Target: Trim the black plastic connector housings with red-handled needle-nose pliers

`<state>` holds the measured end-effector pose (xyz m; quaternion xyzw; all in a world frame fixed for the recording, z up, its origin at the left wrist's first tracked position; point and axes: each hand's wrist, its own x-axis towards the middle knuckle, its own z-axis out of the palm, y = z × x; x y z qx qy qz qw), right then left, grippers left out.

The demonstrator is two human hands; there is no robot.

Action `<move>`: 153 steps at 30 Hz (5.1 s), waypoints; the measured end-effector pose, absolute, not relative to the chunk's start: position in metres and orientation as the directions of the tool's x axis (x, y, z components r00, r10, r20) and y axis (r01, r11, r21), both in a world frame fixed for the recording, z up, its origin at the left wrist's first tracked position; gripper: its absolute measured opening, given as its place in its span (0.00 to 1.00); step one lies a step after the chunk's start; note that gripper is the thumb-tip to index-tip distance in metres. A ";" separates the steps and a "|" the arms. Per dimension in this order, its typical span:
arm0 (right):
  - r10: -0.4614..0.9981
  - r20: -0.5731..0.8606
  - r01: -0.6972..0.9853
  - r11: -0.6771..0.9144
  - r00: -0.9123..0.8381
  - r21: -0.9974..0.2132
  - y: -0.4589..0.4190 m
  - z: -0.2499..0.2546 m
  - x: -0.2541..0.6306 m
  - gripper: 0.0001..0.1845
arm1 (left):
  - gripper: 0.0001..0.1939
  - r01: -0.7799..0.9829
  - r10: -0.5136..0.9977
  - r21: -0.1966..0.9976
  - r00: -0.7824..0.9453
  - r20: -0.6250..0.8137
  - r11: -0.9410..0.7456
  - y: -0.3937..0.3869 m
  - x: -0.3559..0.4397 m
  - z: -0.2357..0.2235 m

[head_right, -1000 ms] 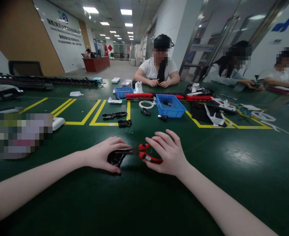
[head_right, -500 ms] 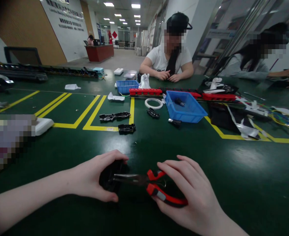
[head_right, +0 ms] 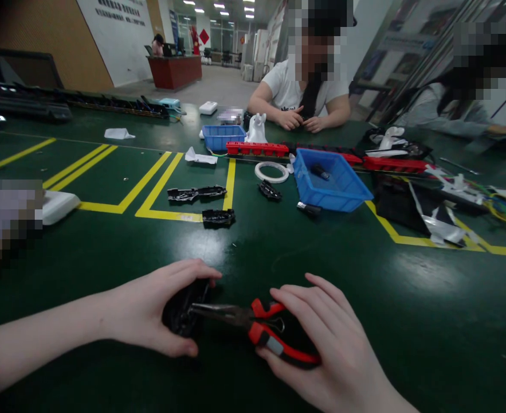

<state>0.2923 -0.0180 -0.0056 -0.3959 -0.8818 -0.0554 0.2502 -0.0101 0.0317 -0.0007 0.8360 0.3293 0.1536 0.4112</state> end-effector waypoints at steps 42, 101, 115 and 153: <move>0.525 0.480 0.660 0.733 -0.702 0.165 -0.022 0.000 0.283 0.24 | 0.42 0.374 0.568 0.587 0.802 0.183 -0.717 0.025 -0.015 -0.006; 0.524 0.471 0.647 0.749 -0.710 0.142 -0.015 -0.001 0.279 0.20 | 0.45 0.384 0.556 0.510 0.796 0.240 -0.770 0.024 -0.018 -0.012; 0.483 0.476 0.630 0.745 -0.735 0.217 -0.017 0.000 0.277 0.20 | 0.43 0.418 0.597 0.557 0.782 0.182 -0.718 0.023 -0.018 -0.009; 0.523 0.464 0.652 0.739 -0.715 0.171 -0.016 0.000 0.278 0.21 | 0.43 0.415 0.576 0.528 0.797 0.183 -0.741 0.021 -0.018 -0.006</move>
